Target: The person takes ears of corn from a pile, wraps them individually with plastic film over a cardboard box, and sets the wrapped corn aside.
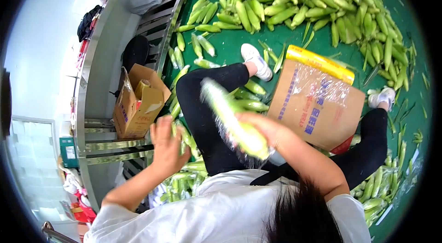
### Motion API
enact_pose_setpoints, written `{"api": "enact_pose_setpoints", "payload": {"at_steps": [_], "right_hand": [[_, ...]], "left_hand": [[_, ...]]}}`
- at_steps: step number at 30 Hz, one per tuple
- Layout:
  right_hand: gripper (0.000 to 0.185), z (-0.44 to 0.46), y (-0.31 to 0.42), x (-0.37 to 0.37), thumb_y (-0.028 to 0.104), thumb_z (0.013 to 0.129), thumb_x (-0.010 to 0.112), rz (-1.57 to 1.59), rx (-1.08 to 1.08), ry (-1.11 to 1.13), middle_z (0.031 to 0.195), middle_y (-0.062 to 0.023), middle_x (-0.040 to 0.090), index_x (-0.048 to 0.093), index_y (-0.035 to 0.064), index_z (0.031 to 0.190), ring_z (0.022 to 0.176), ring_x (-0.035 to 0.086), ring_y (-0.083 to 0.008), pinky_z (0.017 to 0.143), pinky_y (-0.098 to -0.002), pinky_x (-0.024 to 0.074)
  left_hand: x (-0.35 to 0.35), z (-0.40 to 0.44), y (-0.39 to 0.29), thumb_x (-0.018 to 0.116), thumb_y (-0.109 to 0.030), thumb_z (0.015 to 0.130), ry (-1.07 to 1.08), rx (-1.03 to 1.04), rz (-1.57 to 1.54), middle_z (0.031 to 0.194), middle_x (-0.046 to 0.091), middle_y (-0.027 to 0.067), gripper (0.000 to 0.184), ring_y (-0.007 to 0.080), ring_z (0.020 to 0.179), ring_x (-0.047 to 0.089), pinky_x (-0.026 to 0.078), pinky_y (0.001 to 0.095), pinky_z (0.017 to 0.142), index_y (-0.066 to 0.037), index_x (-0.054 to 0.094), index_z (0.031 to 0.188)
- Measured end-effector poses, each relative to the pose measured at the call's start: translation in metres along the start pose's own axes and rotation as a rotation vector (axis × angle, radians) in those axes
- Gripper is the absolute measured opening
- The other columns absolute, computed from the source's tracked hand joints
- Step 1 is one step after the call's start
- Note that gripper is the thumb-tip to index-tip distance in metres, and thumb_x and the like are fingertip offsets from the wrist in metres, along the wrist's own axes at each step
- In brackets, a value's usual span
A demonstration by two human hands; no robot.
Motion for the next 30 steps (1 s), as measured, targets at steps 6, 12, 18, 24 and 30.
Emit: {"api": "enact_pose_setpoints", "payload": {"at_steps": [6,12,18,24,30], "right_hand": [[0.062,-0.064,0.043,0.042,0.026,0.087,0.077,-0.787,-0.007,-0.164,0.111,-0.0127,0.067,0.047,0.0046,0.138,0.095,0.070,-0.0263,0.080,-0.0400,0.0588],[0.079,-0.090,0.178,0.073,0.018,0.068,0.080,-2.386,-0.880,-0.565,0.121,-0.0103,0.063,0.053,0.0203,0.142,0.090,0.068,-0.0322,0.073,-0.0402,0.0571],[0.057,-0.021,0.338,-0.055,0.010,0.076,0.073,-2.393,-1.443,-0.863,0.119,-0.0139,0.064,0.062,0.0187,0.132,0.079,0.069,-0.0277,0.064,-0.0351,0.0567],[0.076,-0.062,0.473,-0.511,0.043,0.081,0.075,-1.067,-0.513,-1.843,0.130,-0.0257,0.063,0.055,-0.0038,0.137,0.119,0.061,-0.0390,0.103,-0.0427,0.0472],[0.081,0.022,0.506,-0.561,0.043,0.086,0.074,-0.227,-0.708,-1.226,0.145,-0.0132,0.049,0.034,0.0173,0.152,0.131,0.047,-0.0293,0.112,-0.0550,0.0305]], "left_hand": [[0.035,0.135,-0.060,0.070,-0.018,0.077,0.152,0.571,-0.174,0.086,0.063,0.0042,0.037,0.0253,0.076,0.069,0.053,0.0409,0.060,-0.018,0.061,0.113],[0.116,0.231,-0.011,0.074,-0.022,0.087,1.032,0.139,-1.203,0.071,0.059,0.0038,0.043,0.0138,0.050,0.052,0.042,0.0302,0.045,-0.009,0.054,0.123],[0.162,0.285,0.084,0.033,-0.080,0.093,1.427,-0.740,-1.674,0.054,0.039,-0.0026,0.084,0.0037,0.035,0.027,0.021,0.0191,0.033,-0.003,0.056,0.116],[0.240,0.181,0.270,0.044,-0.077,0.092,0.901,-1.264,-0.778,0.084,0.062,0.0053,0.076,0.0155,0.066,0.057,0.045,0.0292,0.056,-0.009,0.061,0.121],[0.308,0.116,0.326,0.067,-0.047,0.090,1.401,-0.499,0.013,0.098,0.068,0.0092,0.050,0.0245,0.083,0.064,0.052,0.0376,0.075,-0.008,0.065,0.122]]}}
Point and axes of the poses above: each hand's wrist, its own z-axis towards the middle knuckle, its own x-axis out of the palm, y = z × x, the point moved 7 cm from there along z, towards the middle knuckle
